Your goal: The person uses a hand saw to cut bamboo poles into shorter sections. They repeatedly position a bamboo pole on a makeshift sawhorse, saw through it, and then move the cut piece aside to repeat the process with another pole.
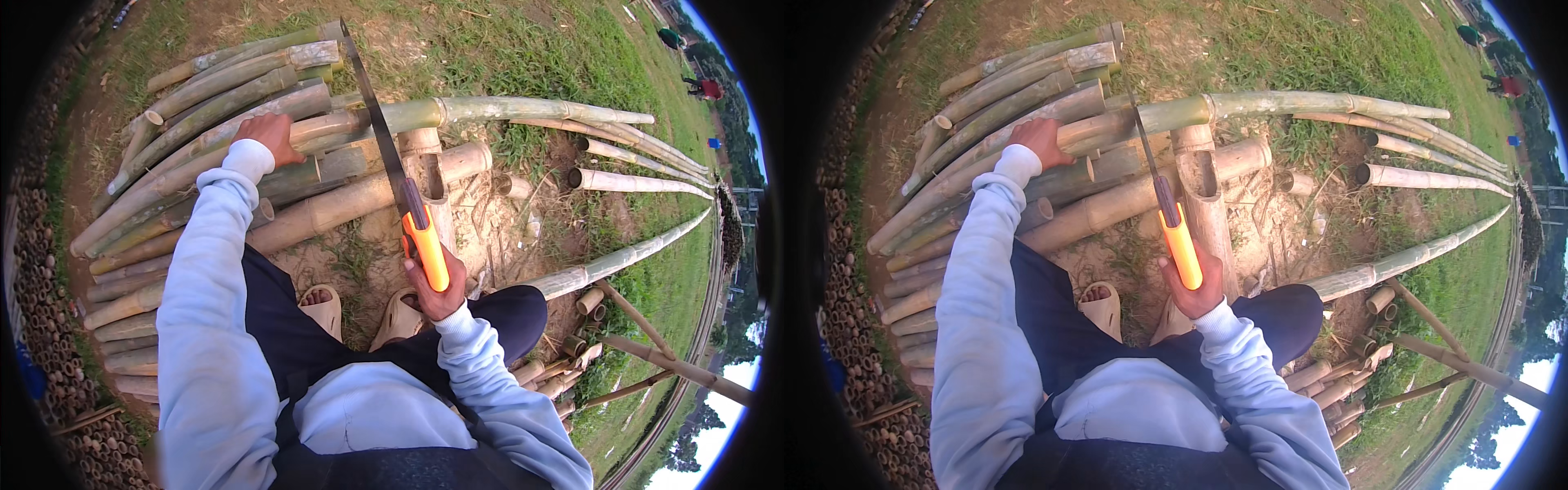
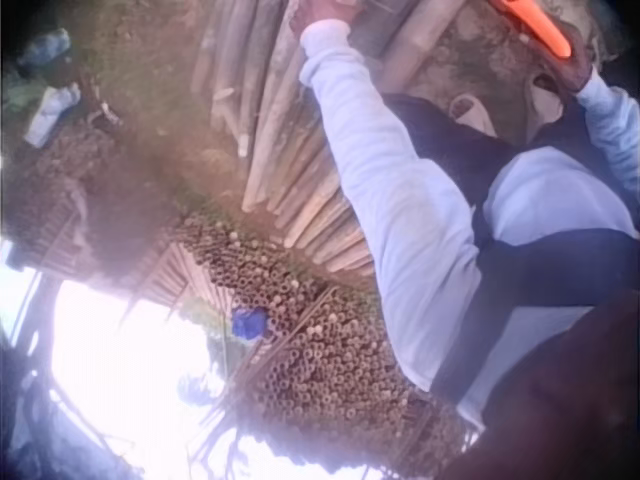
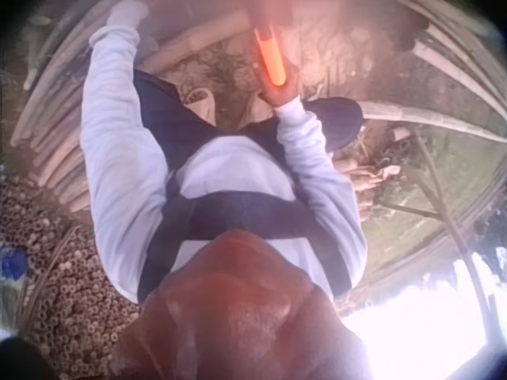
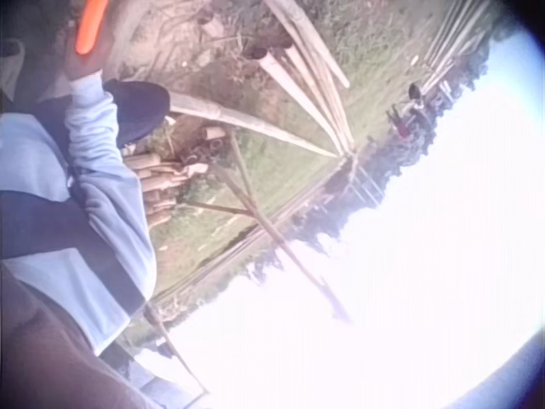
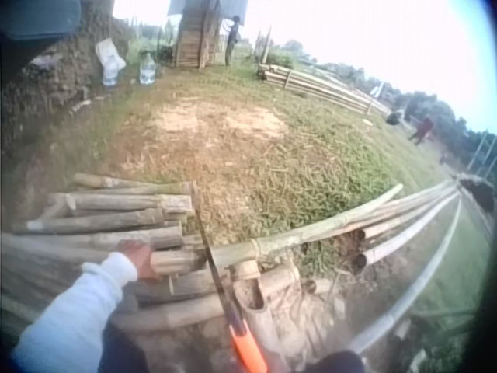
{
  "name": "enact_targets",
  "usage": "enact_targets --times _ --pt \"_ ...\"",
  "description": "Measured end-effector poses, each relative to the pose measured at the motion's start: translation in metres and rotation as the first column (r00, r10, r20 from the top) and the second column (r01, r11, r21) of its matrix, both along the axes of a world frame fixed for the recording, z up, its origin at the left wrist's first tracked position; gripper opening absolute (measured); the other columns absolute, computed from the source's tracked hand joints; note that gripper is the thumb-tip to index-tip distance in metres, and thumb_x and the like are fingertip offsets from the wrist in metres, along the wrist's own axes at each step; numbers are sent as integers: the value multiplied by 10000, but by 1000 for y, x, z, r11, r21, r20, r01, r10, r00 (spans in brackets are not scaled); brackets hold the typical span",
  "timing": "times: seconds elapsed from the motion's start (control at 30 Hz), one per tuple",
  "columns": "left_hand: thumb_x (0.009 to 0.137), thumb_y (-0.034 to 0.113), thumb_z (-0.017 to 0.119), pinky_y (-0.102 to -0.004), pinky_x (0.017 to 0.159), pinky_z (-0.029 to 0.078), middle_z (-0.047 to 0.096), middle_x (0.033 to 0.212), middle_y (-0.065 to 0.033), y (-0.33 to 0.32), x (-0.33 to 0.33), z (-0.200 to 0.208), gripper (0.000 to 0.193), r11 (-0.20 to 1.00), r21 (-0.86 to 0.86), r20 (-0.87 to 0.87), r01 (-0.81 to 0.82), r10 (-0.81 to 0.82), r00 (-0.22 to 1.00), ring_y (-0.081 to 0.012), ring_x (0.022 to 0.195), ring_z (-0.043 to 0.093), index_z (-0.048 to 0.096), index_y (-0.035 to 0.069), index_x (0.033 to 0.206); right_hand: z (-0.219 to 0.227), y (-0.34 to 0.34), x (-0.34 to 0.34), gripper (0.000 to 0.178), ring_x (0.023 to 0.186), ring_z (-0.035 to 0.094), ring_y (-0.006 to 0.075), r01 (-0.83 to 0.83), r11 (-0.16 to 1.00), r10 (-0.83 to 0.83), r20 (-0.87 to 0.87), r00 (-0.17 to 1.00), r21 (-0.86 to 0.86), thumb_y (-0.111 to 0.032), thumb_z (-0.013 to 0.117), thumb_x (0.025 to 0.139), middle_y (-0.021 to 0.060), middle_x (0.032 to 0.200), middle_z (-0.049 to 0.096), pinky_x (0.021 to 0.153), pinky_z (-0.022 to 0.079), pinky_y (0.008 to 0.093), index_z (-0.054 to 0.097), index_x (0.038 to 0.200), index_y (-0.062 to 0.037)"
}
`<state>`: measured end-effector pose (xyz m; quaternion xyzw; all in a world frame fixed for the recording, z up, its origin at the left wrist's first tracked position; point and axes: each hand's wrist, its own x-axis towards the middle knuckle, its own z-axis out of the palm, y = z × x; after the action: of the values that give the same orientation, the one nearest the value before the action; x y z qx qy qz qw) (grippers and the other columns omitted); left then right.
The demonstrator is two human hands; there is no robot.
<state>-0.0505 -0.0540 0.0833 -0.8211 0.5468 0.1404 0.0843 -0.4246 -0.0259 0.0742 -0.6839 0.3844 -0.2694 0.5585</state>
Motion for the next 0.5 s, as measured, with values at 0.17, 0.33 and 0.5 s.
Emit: enact_targets --times 0.17,0.33,0.5 --pt "733 482 860 -473 982 528 738 1089 -220 -5 -4 0 597 1000 0 -8 15 -15 1000 -394 1082 695 722 17 1082 -5 -14 42 225 593 510 135 105 993 -102 52 993 -47 -173 736 973 66 668 574 556 433 322 639 896 16" --pt "734 468 853 -476 969 529 733 1087 -236 -1 -2 -1 583 1000 2 -11 15 -15 1000 -387 1075 697 721 10 1069 -14 5 16 178 564 576 179 75 995 -77 -30 997 -64 -133 741 953 94 654 605 554 460 322 673 949 31" --pt "740 470 850 -474 968 531 739 1063 -228 -4 -5 2 567 1000 20 -19 2 -1 1000 -390 1052 703 722 8 1044 -15 29 -20 144 578 638 194 15 993 -25 -82 996 -121 -62 719 931 104 669 626 567 496 323 693 1032 37"
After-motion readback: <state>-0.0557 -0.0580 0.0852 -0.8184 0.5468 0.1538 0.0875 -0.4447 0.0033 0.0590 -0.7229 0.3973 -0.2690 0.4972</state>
